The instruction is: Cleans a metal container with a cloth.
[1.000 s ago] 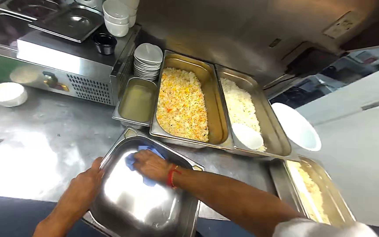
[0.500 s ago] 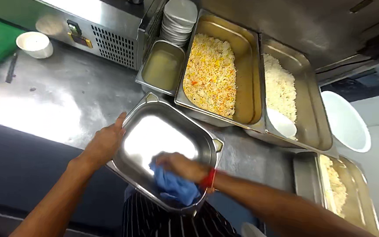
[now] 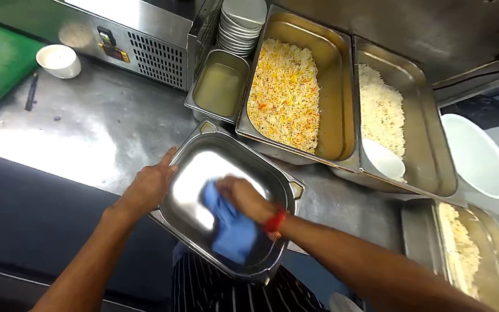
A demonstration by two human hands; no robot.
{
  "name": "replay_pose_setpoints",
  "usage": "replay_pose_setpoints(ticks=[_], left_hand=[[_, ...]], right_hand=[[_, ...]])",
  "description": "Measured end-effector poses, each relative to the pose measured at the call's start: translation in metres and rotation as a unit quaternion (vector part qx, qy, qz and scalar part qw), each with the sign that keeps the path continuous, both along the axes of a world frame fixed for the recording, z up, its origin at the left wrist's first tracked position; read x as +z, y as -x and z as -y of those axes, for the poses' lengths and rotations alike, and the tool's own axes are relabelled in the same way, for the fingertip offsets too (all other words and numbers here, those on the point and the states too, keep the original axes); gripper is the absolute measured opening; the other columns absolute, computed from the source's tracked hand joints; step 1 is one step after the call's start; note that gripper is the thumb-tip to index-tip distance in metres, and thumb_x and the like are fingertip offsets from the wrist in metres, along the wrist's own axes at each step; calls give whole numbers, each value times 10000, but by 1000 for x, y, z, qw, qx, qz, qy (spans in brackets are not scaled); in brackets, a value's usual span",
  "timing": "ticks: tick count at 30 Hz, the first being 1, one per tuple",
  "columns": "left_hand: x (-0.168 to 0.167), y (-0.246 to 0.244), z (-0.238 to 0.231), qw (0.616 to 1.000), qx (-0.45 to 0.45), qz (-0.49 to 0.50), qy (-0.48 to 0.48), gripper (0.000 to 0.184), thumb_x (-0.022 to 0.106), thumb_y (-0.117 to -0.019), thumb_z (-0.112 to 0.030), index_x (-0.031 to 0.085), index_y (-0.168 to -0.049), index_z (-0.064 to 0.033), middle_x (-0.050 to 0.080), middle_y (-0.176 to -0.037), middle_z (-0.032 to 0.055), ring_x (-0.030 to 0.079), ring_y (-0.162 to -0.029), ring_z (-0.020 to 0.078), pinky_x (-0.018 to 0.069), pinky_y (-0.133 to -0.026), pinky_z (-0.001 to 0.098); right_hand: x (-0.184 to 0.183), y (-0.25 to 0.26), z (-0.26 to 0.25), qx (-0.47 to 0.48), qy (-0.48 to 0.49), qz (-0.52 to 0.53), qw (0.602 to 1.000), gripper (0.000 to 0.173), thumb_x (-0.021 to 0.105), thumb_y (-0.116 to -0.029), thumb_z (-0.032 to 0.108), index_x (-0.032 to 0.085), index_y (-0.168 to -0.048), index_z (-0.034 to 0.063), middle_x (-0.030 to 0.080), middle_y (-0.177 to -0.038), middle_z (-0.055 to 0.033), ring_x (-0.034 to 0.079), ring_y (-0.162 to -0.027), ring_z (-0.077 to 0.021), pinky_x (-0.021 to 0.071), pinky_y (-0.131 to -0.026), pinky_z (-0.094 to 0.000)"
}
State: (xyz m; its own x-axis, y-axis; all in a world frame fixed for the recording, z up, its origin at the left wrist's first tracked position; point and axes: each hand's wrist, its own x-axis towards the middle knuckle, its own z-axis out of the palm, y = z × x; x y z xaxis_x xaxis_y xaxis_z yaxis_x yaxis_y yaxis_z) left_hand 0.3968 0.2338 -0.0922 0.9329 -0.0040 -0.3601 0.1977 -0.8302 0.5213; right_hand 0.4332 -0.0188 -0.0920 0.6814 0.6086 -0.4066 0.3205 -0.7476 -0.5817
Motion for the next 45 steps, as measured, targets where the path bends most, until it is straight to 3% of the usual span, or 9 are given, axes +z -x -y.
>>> replay_pose_setpoints(ticks=[3, 6, 14, 21, 27, 35, 38, 41, 45], left_hand=[[-2, 2, 4, 1000, 6, 19, 9, 527, 388, -1112, -329, 333, -1601, -141, 695, -872, 226, 693, -808, 410, 549, -783, 587], [-6, 0, 8, 999, 0, 34, 16, 496, 394, -1115, -304, 383, -1578, -125, 708, -886, 221, 702, -831, 408, 550, -807, 596], [4, 4, 12, 1000, 1, -1, -2, 490, 363, -1122, -289, 372, -1581, -118, 712, -933, 230, 706, -881, 407, 544, -854, 570], [1, 9, 12, 1000, -3, 18, -18, 488, 385, -1114, -307, 389, -1571, -134, 691, -887, 264, 689, -813, 463, 540, -765, 622], [2, 11, 10, 1000, 11, 14, -25, 497, 372, -1111, -324, 382, -1572, -140, 688, -892, 265, 692, -836, 473, 541, -771, 620], [-1, 9, 7, 1000, 9, 7, -23, 501, 386, -1113, -295, 359, -1587, -135, 686, -901, 288, 683, -838, 494, 531, -788, 638], [1, 9, 10, 1000, 14, -7, -12, 503, 346, -1119, -311, 343, -1583, -116, 672, -928, 324, 667, -860, 540, 509, -783, 681], [3, 7, 16, 1000, 9, 7, -17, 499, 346, -1119, -319, 356, -1579, -125, 678, -919, 307, 679, -854, 519, 523, -778, 665], [3, 11, 22, 1000, 17, -2, -19, 519, 345, -1116, -328, 331, -1598, -138, 684, -901, 271, 684, -828, 472, 538, -770, 619]], right_hand=[[-30, -16, -47, -144, -64, 161, 974, 270, 583, -986, -14, 661, -1245, -13, 612, -1272, -247, 680, -1030, -395, 580, -867, -529], [-49, 15, -96, -186, -90, 49, 977, 299, 528, -1025, 60, 622, -1287, -50, 623, -1267, -263, 659, -1119, -385, 544, -969, -504], [3, 23, -4, 297, -47, -156, 941, 189, 625, -923, -47, 713, -1090, -54, 698, -1069, -259, 663, -1047, -419, 490, -932, -584], [-59, -62, -1, 272, -22, 318, 908, 244, 545, -989, 34, 714, -1162, 1, 662, -1238, -214, 624, -1181, -393, 524, -970, -507], [22, 27, 42, 212, 354, -61, 909, 283, 414, -1015, -76, 567, -1230, -177, 476, -1371, -353, 527, -1245, -505, 496, -974, -571], [34, 49, 30, 172, -8, -233, 957, 268, 554, -947, -83, 709, -1165, -73, 690, -1159, -267, 653, -1109, -383, 483, -991, -534], [28, 12, 21, 24, -80, -10, 996, 328, 556, -959, -66, 745, -1205, 37, 732, -1177, -155, 700, -1087, -267, 544, -968, -441], [-28, -11, 32, 51, 31, 222, 973, 277, 608, -930, -27, 711, -1187, -11, 653, -1190, -251, 657, -1084, -414, 577, -842, -525], [-8, 59, 39, 144, 182, -52, 971, 315, 453, -1028, -9, 549, -1321, -71, 542, -1317, -309, 618, -1127, -478, 550, -877, -572]])
